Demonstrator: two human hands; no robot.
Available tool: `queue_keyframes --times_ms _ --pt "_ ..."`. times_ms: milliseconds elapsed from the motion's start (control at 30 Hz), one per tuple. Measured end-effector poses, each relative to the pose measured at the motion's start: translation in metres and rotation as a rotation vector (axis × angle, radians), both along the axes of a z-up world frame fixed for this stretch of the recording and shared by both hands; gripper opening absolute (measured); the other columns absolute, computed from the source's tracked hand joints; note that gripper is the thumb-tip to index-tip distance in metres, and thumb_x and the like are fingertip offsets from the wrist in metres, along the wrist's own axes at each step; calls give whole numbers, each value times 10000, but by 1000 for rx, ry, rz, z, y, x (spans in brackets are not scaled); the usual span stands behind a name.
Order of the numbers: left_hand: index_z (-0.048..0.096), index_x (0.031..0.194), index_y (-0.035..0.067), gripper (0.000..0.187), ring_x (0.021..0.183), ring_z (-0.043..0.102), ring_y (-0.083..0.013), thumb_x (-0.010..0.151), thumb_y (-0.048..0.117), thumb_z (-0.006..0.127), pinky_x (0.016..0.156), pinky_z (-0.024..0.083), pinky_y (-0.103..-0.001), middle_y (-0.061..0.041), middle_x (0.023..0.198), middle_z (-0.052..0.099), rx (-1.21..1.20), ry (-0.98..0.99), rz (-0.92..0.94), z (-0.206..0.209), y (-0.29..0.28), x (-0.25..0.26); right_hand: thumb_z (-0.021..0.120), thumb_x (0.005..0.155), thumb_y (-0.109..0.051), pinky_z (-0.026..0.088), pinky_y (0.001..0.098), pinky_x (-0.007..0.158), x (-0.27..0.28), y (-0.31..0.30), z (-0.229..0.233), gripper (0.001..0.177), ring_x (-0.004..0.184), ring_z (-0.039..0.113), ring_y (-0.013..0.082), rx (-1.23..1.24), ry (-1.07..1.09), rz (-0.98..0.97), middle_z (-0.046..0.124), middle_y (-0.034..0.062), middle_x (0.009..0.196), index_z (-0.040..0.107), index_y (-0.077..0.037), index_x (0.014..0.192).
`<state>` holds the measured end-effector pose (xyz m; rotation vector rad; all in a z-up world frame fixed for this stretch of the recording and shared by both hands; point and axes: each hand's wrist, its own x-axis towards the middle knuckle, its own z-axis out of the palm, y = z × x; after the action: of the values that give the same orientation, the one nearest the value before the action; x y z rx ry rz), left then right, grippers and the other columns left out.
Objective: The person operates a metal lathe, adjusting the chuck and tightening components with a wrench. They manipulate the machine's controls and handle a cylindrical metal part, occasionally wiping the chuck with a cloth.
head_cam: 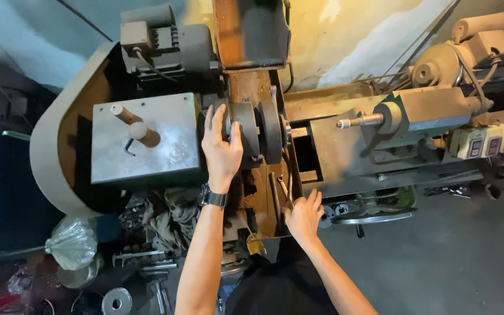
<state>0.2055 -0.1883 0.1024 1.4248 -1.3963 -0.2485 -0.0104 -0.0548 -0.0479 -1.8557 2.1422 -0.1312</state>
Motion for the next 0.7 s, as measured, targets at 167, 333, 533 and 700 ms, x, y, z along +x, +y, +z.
queue_keyframes --times_ms 167,333,533,700 --pt "581 1374 5 417 1330 561 -483 976 94 671 1072 507 -462 -317 1457 539 -5 2 -3 3 0 -1 811 768 -279 348 660 1060 -14 -3 0 357 1417 333 496 43 -87 -48 432 315 1467 728 41 902" --pt "580 1359 -10 394 1222 585 -514 981 94 619 952 542 -480 -358 1440 519 77 -43 9 17 -3 -3 752 779 -213 549 409 848 -58 -13 1 283 979 679 316 -81 -442 -188 716 193 1060 686 16 931" --pt "630 1279 -10 354 1068 637 -514 971 164 609 895 543 -538 -334 1258 631 233 -157 67 7 -38 2 699 888 -222 408 262 501 -69 -28 -43 185 553 514 100 520 -1366 -472 588 8 681 667 -66 984" --pt "682 1181 13 337 1007 663 -490 958 259 631 875 543 -538 -309 1092 679 499 -209 117 -17 -87 12 653 943 -231 372 295 374 -67 16 7 235 405 459 125 667 -1481 -353 496 16 545 586 -21 862"
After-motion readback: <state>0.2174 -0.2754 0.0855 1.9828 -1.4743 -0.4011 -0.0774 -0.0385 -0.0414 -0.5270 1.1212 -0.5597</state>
